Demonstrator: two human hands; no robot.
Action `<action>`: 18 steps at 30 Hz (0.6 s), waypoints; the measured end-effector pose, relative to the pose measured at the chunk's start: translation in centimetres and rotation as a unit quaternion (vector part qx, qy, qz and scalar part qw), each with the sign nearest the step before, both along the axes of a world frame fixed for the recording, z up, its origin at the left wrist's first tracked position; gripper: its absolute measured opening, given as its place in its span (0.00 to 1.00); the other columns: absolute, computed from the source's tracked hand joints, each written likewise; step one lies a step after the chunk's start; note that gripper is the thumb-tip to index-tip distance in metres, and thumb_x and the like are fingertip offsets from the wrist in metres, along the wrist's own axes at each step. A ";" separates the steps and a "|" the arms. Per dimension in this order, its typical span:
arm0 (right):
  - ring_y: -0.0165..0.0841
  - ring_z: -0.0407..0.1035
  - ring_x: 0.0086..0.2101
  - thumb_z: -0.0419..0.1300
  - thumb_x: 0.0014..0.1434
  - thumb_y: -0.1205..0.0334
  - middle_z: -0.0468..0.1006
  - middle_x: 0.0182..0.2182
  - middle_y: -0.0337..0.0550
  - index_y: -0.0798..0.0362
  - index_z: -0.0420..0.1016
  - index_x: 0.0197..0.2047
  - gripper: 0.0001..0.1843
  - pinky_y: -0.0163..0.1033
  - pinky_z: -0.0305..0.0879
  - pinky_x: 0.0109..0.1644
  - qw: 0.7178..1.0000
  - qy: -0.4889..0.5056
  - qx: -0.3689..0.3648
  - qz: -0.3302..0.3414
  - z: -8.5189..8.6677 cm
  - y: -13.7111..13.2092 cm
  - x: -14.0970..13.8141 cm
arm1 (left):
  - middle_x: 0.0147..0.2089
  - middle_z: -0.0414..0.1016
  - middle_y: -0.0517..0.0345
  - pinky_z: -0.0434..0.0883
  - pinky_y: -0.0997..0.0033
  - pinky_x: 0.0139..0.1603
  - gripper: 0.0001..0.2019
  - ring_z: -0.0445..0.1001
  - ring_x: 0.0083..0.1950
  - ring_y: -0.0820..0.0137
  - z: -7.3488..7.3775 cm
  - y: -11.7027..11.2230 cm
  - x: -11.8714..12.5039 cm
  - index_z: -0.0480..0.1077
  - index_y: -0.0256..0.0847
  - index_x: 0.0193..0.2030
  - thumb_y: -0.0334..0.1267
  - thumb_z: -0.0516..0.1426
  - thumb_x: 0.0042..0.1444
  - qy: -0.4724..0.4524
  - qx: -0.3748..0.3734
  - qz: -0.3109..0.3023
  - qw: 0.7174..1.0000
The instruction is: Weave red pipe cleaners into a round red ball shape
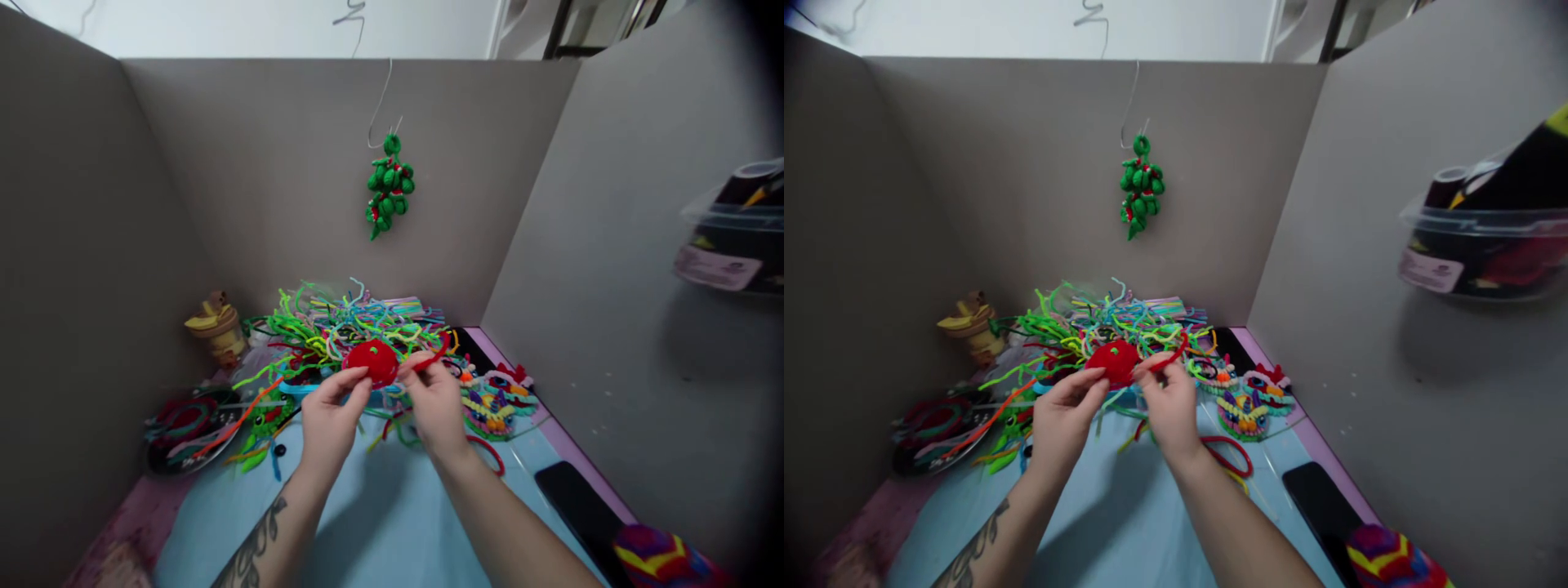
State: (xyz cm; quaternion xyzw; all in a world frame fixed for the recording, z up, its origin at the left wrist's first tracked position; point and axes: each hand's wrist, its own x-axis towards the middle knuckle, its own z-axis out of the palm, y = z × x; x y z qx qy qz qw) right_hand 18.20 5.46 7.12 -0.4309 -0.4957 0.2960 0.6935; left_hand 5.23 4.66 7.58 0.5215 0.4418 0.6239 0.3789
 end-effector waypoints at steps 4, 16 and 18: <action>0.30 0.64 0.27 0.62 0.52 0.53 0.70 0.24 0.36 0.53 0.70 0.30 0.11 0.36 0.63 0.34 0.994 0.094 -0.048 0.026 -0.6 1.3 0.8 | 0.31 0.80 0.54 0.73 0.70 0.37 0.08 0.77 0.32 0.68 0.1 -0.2 0.5 0.78 0.39 0.34 0.37 0.64 0.44 -0.012 -0.013 -0.027 0.999; 0.42 0.60 0.56 0.62 0.53 0.56 0.67 0.53 0.50 0.53 0.76 0.27 0.10 0.46 0.58 0.58 0.996 -0.025 -0.023 0.077 -0.1 0.2 -0.1 | 0.33 0.79 0.56 0.72 0.72 0.37 0.09 0.76 0.34 0.70 0.6 0.1 0.1 0.75 0.39 0.34 0.37 0.64 0.45 -0.040 0.007 -0.044 0.998; 0.41 0.60 0.55 0.62 0.52 0.58 0.68 0.53 0.49 0.53 0.77 0.27 0.08 0.46 0.55 0.60 0.996 -0.035 -0.020 0.077 0.1 0.0 -0.3 | 0.33 0.78 0.57 0.72 0.73 0.37 0.09 0.76 0.35 0.70 0.6 0.1 0.1 0.73 0.39 0.34 0.36 0.64 0.44 -0.050 0.009 -0.043 0.998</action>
